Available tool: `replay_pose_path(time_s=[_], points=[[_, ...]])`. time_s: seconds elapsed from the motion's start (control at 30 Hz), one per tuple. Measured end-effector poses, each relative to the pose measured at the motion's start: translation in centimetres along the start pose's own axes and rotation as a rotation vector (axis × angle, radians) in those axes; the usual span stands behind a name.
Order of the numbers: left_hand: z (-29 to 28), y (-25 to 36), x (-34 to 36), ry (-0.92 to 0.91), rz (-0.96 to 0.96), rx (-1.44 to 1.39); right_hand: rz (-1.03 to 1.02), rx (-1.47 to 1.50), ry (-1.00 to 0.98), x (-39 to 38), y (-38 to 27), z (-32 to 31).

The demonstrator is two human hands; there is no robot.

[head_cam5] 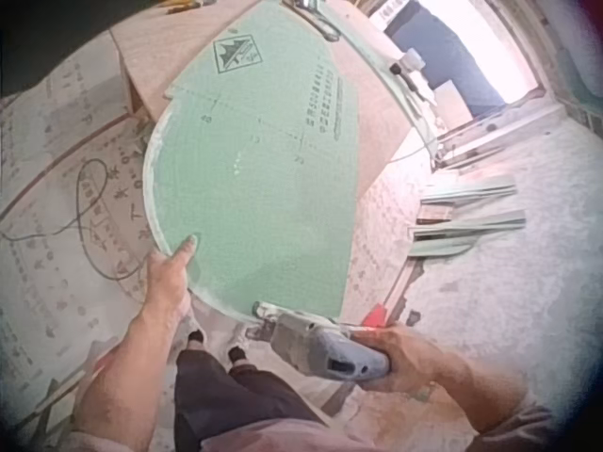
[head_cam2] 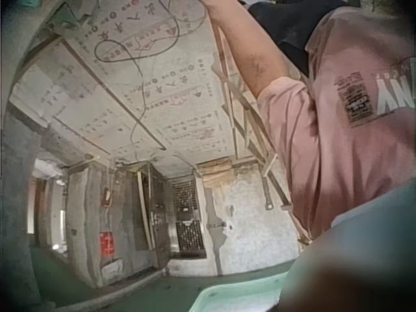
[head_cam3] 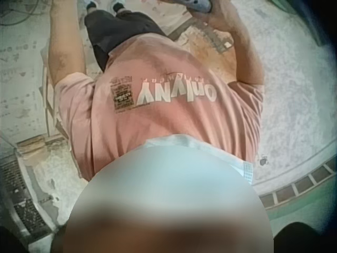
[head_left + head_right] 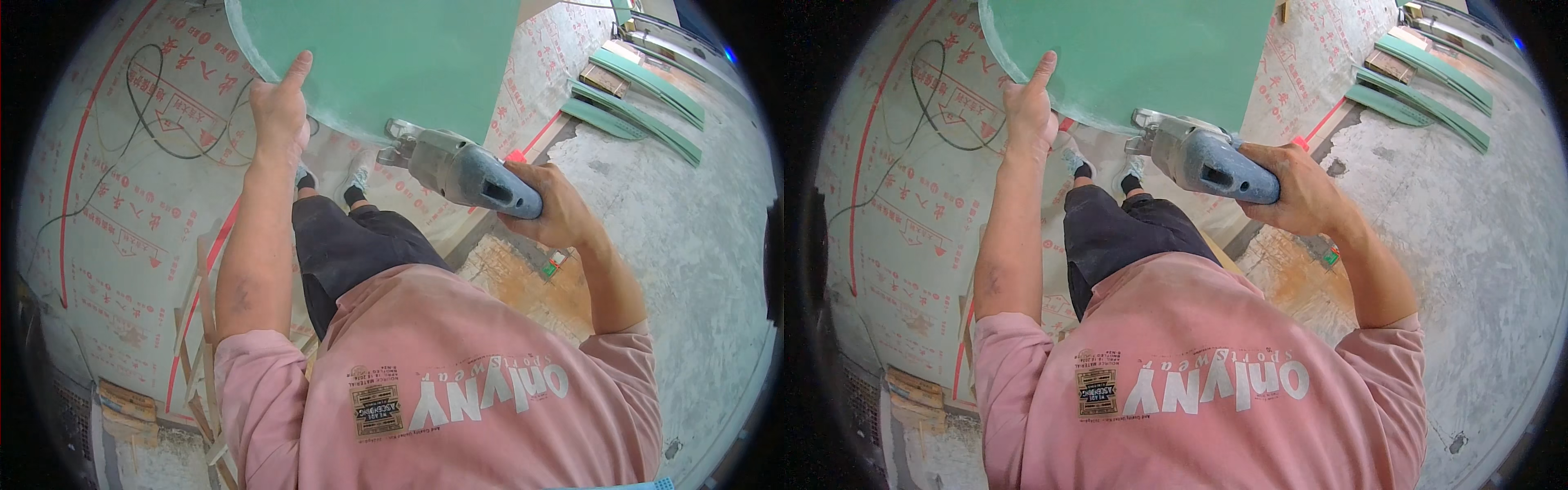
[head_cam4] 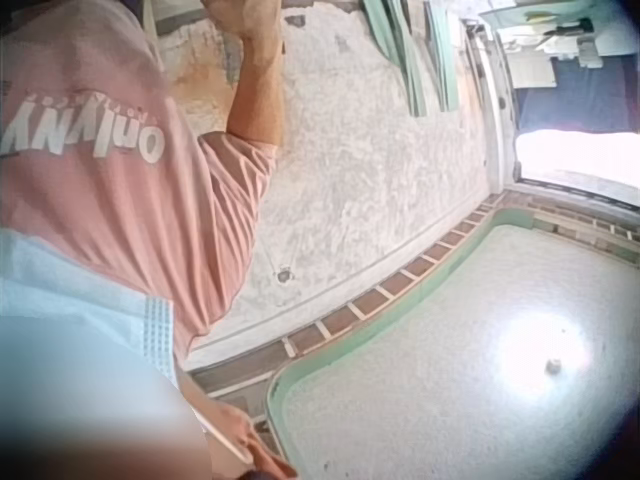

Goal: Cutting a curved shape out of a moisture-resistant green drywall board using an electric jigsaw.

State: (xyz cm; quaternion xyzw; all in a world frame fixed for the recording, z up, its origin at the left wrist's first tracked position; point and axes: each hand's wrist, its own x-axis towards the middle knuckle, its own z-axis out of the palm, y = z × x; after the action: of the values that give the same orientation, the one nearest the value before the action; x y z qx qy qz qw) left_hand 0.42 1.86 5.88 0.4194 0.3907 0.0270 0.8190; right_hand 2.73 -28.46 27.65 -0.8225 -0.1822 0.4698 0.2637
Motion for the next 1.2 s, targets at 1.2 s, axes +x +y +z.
replay_pose_path(time_s=[1.2], points=[[0.4, 2.5, 0.0, -0.058, 0.089, 0.219, 0.040, 0.059, 0.043, -1.2, -0.3, 0.7]])
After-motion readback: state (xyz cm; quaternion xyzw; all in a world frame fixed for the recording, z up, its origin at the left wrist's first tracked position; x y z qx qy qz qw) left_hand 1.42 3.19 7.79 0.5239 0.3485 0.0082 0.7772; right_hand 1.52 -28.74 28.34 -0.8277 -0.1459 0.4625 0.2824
